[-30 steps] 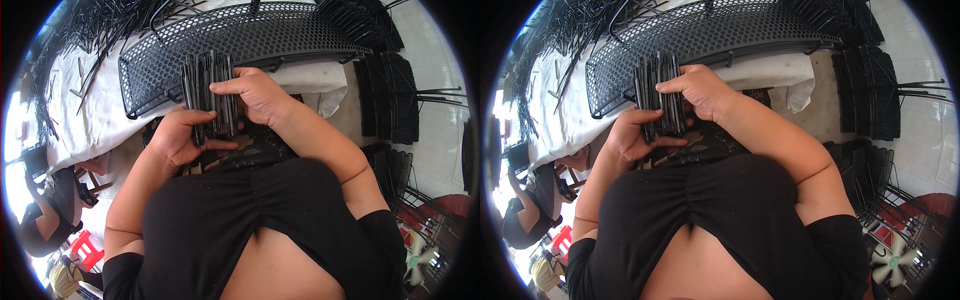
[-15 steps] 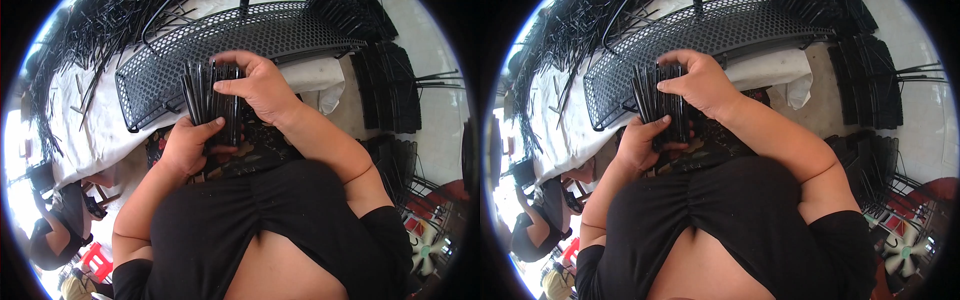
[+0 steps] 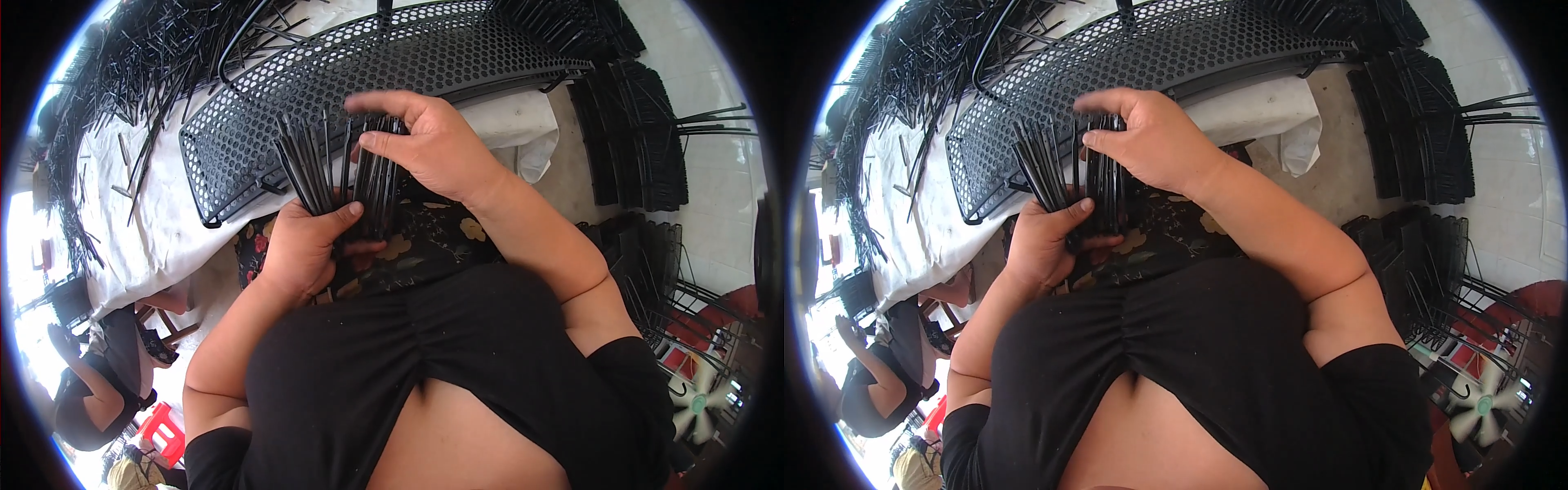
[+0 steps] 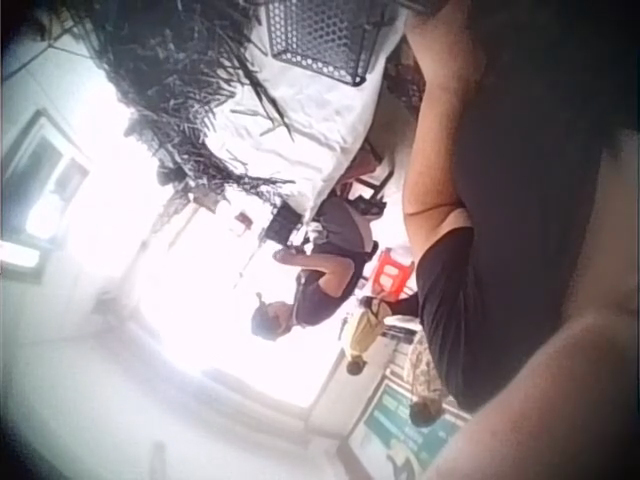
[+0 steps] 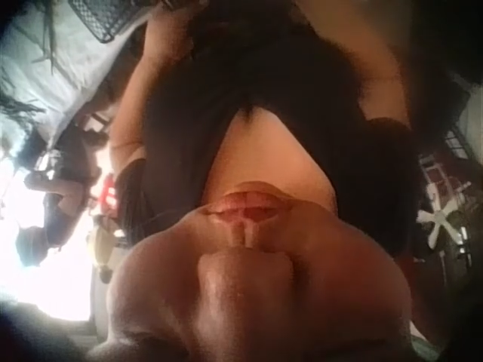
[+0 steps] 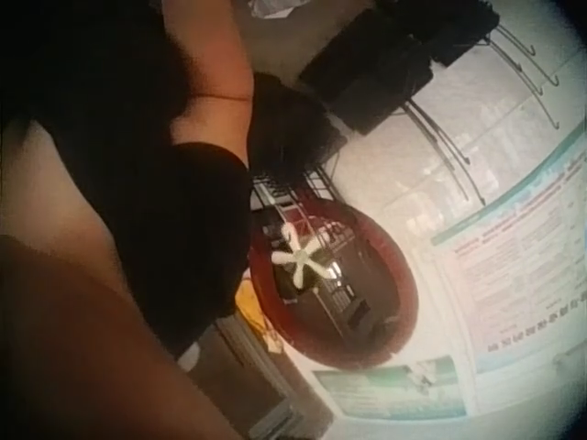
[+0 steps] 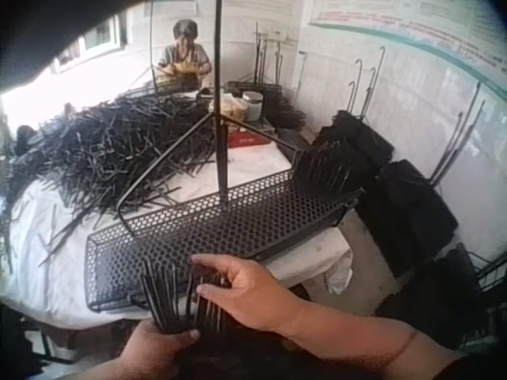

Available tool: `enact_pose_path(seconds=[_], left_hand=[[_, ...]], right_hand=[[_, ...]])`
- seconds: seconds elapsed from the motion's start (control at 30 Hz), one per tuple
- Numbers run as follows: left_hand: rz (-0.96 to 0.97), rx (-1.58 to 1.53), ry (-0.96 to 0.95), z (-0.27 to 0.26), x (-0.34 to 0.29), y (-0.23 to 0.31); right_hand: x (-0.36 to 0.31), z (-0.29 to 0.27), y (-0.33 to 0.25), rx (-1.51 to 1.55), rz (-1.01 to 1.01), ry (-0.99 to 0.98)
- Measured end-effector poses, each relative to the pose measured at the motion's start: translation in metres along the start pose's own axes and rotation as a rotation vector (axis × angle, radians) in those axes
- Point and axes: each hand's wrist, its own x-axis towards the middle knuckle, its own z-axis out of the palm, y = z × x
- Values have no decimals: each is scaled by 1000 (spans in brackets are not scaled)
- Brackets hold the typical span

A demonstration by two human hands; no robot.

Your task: The person gathers and aligns plastic pieces by hand, then inserts them into the slots on a metal rack.

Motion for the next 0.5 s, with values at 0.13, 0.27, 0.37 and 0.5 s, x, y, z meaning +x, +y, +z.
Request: enact_pose_path(seconds=[0.13, 0.27, 0.37, 0.5], left_hand=[[23, 108, 56, 3, 0, 1], [24, 137, 106, 10, -2, 2], [18, 166, 84, 12, -2, 4], [-12, 99, 84, 14, 3, 15]], right_hand=[[-2, -2, 0, -122, -29, 7], [-5, -7, 4, 112, 77, -61], [-6, -10, 6, 230, 101, -15], [-3, -58, -19, 184, -97, 74]])
